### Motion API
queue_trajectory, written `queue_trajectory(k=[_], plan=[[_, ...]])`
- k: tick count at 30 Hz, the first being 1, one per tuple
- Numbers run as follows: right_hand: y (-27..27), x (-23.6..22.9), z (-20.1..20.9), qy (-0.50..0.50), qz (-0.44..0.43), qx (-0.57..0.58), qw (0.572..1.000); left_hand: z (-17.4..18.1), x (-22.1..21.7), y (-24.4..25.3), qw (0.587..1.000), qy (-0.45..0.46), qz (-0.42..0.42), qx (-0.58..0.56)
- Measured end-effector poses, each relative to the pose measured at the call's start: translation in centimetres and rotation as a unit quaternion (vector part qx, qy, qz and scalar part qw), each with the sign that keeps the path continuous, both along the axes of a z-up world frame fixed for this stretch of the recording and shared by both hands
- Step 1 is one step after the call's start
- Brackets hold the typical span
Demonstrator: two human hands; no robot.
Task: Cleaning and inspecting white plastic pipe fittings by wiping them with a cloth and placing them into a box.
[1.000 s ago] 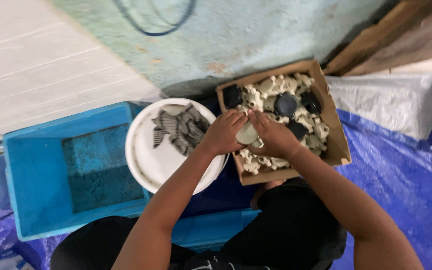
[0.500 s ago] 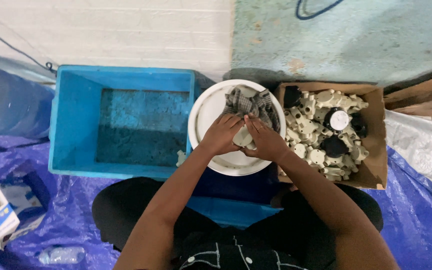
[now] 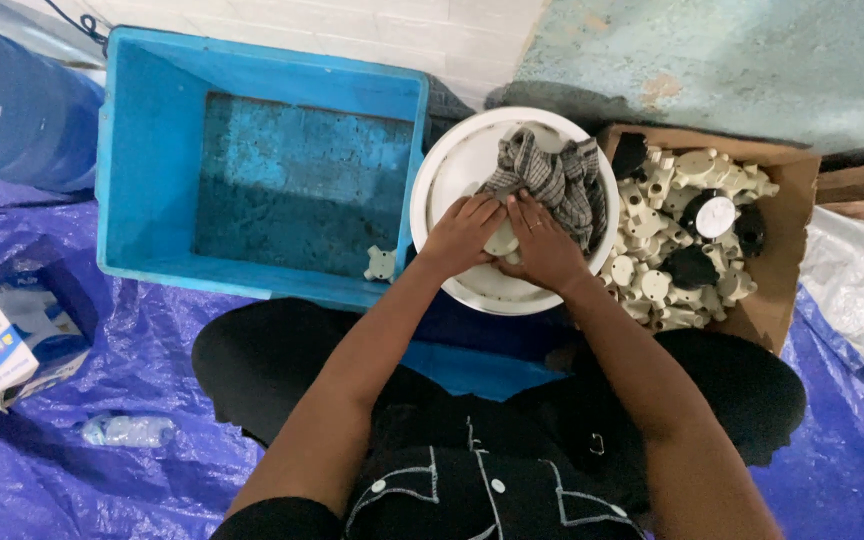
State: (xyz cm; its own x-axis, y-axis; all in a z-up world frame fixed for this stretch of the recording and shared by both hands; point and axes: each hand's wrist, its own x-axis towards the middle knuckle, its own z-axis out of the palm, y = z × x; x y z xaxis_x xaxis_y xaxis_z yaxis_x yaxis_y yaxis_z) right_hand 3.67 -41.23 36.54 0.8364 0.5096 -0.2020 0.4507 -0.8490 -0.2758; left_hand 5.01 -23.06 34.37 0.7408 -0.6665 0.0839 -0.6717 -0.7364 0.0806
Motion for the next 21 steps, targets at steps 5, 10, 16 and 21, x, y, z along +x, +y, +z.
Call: queue_trajectory(k=[5, 10, 16, 21], plan=[[-1.9, -0.7, -0.2, 0.01, 0.024, 0.088, 0.996, 1.2, -1.1, 0.0, 0.999, -0.024, 0.012, 0.02], [-3.9, -2.4, 0.3, 0.002, -0.014, 0.14, 0.99, 2.4, -3.2, -0.8, 0.999, 0.022, 0.034, -0.034], [-5.3, -1.1, -3.5, -0.171, 0.01, 0.05, 0.984, -2.0, -3.5, -2.0, 0.991, -0.052, 0.072, -0.096], [-3.9, -0.3, -1.7, -0.023, -0.256, 0.339, 0.905, -2.0, -3.6, -2.0, 0.987, -0.009, 0.094, -0.133]])
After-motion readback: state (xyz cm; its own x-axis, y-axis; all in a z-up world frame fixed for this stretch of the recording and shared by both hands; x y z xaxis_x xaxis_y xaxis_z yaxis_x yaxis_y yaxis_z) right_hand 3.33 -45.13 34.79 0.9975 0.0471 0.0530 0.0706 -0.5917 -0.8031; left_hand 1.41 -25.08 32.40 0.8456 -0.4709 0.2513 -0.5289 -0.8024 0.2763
